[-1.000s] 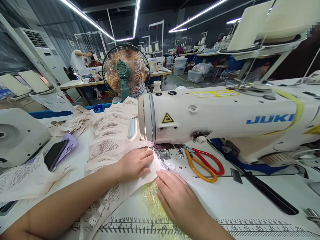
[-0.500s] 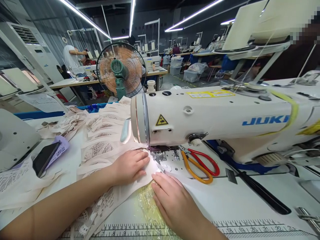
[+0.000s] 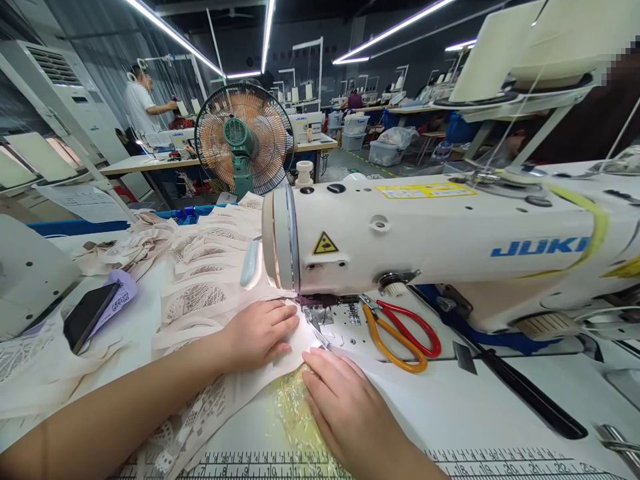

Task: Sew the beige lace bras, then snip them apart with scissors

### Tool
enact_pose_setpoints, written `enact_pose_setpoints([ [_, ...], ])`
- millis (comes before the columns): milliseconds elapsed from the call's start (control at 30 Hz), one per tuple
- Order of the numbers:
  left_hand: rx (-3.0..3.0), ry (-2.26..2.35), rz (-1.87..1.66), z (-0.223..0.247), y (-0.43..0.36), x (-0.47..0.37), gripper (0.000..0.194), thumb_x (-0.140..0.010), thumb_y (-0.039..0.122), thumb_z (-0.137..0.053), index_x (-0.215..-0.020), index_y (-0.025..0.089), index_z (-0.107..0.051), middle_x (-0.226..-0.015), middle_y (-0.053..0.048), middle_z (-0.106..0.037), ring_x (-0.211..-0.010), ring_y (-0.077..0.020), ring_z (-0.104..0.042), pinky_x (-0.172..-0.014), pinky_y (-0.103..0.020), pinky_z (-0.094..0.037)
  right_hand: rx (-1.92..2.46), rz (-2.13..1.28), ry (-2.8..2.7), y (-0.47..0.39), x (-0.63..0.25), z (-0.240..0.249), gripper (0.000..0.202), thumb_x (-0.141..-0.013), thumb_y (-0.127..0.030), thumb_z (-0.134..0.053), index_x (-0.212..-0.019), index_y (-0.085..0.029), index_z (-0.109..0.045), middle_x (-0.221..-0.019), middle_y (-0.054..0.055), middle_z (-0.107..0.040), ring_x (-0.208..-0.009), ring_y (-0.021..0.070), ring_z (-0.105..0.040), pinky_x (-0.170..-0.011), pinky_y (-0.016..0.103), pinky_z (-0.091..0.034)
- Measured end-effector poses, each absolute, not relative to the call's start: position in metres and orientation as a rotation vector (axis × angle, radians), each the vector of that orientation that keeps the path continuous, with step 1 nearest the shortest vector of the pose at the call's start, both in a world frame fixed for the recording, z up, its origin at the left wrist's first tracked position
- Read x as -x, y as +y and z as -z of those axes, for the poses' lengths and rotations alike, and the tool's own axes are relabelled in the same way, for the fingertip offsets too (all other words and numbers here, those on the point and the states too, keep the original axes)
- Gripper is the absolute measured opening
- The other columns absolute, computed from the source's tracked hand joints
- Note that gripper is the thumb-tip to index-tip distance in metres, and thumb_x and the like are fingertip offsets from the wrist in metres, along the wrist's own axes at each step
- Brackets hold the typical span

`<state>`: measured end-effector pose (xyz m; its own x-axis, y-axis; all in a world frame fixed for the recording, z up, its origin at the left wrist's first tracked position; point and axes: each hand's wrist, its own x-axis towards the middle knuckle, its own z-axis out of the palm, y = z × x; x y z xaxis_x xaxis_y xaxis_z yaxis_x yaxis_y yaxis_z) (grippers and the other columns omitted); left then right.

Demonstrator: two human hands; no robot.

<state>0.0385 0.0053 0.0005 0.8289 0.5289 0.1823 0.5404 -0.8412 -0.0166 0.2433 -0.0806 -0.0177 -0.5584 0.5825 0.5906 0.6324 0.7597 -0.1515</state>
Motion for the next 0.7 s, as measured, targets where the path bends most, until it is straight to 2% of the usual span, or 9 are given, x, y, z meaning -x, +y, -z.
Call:
enact_pose_setpoints([
  [233,2.949,-0.877,0.225,-0.001,0.009,-0.039,0.040,-0.085,0.038,-0.048,-0.115,0.011,-0.055,-0.123,-0.012,-0.057,-0.109,-0.0274,-0.053,-0.092,-0.042,-0.045,0.937,0.091,-2.358,-0.080,-0.244,0.020,0.024,-0.083,-0.011,-0.044,-0.099,-0.014,-0.062,-0.106,0.012,-0.065,-0.098,0.0242,-0.060,-0.086,0.043,-0.052],
  [500,2.930,-0.850,0.189,0.000,0.020,-0.037,0.040,-0.086,0.038,-0.048,-0.116,0.013,-0.053,-0.125,-0.012,-0.056,-0.109,-0.0270,-0.052,-0.092,-0.042,-0.045,0.988,0.091,-2.375,-0.080,-0.244,0.029,0.029,-0.084,-0.013,-0.044,-0.109,-0.012,-0.059,-0.118,0.013,-0.061,-0.111,0.0261,-0.055,-0.091,0.045,-0.050],
  [700,2.927,-0.793,0.276,-0.013,0.019,-0.039,0.031,-0.087,0.032,-0.046,-0.104,0.011,-0.060,-0.113,-0.014,-0.062,-0.100,-0.0272,-0.057,-0.084,-0.043,-0.049,1.040,0.057,-2.362,-0.080,-0.243,0.031,0.031,-0.085,-0.014,-0.043,-0.112,-0.011,-0.059,-0.122,0.013,-0.059,-0.116,0.0253,-0.052,-0.094,0.043,-0.048],
])
